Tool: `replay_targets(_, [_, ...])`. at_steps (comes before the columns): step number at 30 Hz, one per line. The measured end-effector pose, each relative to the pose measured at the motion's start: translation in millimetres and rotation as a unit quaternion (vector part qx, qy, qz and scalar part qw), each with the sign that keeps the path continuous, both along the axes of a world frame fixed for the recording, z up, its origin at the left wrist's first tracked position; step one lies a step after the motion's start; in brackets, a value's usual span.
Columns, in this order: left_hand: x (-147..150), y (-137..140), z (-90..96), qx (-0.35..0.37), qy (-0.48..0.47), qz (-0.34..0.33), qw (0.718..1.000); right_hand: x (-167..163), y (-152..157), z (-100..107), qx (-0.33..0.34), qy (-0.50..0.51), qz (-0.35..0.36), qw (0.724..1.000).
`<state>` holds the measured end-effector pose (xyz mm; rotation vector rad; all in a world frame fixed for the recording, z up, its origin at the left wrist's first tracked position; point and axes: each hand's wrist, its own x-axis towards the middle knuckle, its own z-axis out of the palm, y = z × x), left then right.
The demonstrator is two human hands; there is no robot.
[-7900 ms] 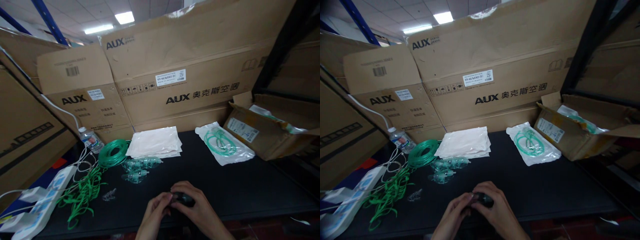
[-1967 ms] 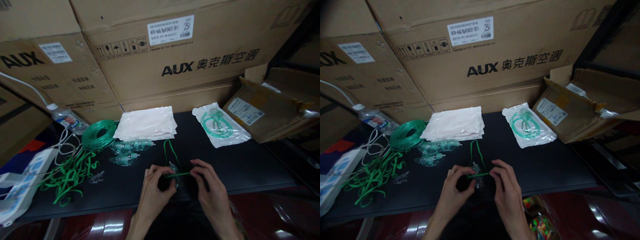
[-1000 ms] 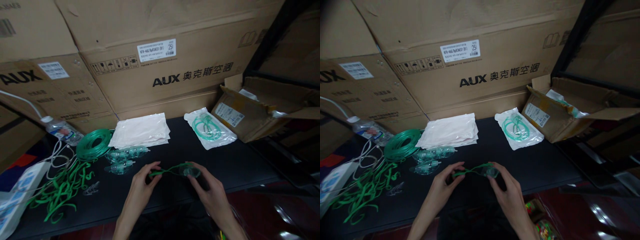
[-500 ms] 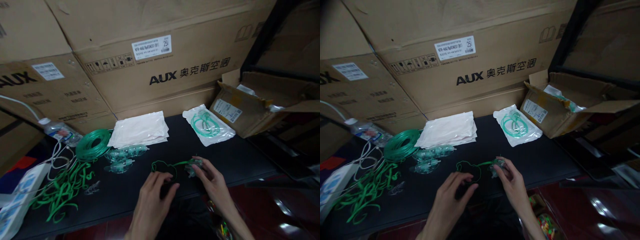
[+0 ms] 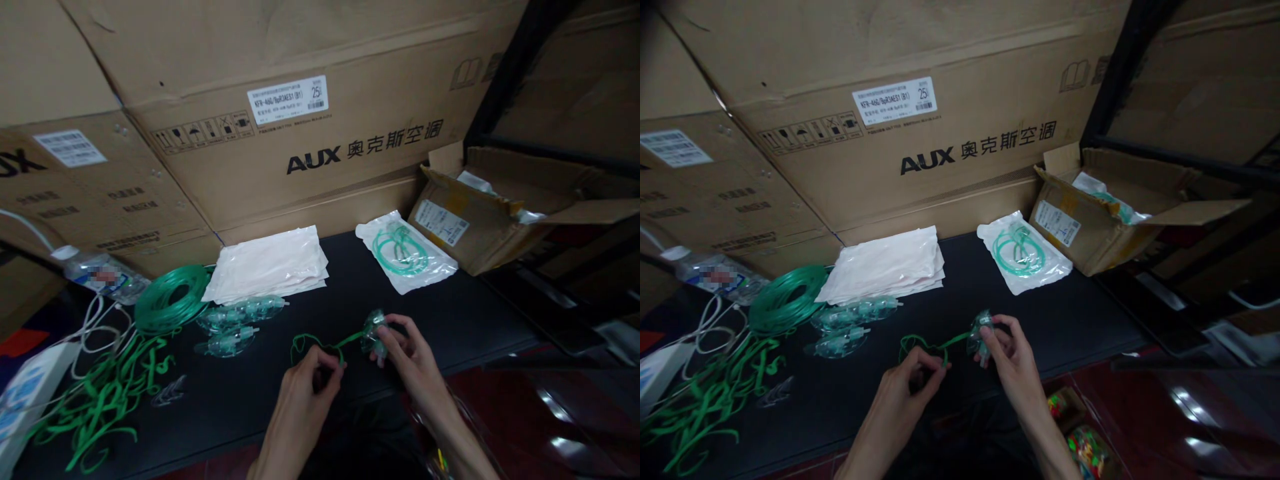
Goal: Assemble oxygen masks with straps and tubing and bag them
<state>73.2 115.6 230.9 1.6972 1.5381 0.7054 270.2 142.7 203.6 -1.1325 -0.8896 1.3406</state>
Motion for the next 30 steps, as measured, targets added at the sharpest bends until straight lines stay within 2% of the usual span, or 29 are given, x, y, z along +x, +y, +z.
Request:
replay_targets(3, [-7.9, -8.9, 7.5, -0.057, -0.096, -0.004, 0.994, 0.1, -1.3, -0.6, -0.009, 0.005, 0.027, 1.0])
replay_targets(5, [-11.2, -10.1, 12.0, -0.063, -0.138, -0.003, 0.988, -1.2, -3.3, -1.0, -0.021, 0.017, 0.05, 0.998])
replay_targets(14, [-10.0, 6.9, 19.5, -0.01, -0.127, 0.061, 0.99, -10.1, -14.8, -0.4, -0.036, 0.064, 0.105, 0.992])
replay_targets(17, [-6.8, 8.1, 18.3, -0.023, -0.161, 0.074, 0.984, -13.8, -17.4, -4.4, -0.031, 0.091, 0.12, 0.988])
replay_targets(23, [-3.6, 7.5, 20.3, -0.084, -0.282, 0.094, 0.951, -24.9, -21.1, -8.9, -0.044, 0.152, 0.135, 0.978])
replay_targets(30, [-8.3, 6.4, 14.2, -0.083, -0.259, 0.094, 0.958, -27.1, -20.8, -6.4, -0.042, 0.166, 0.142, 0.975])
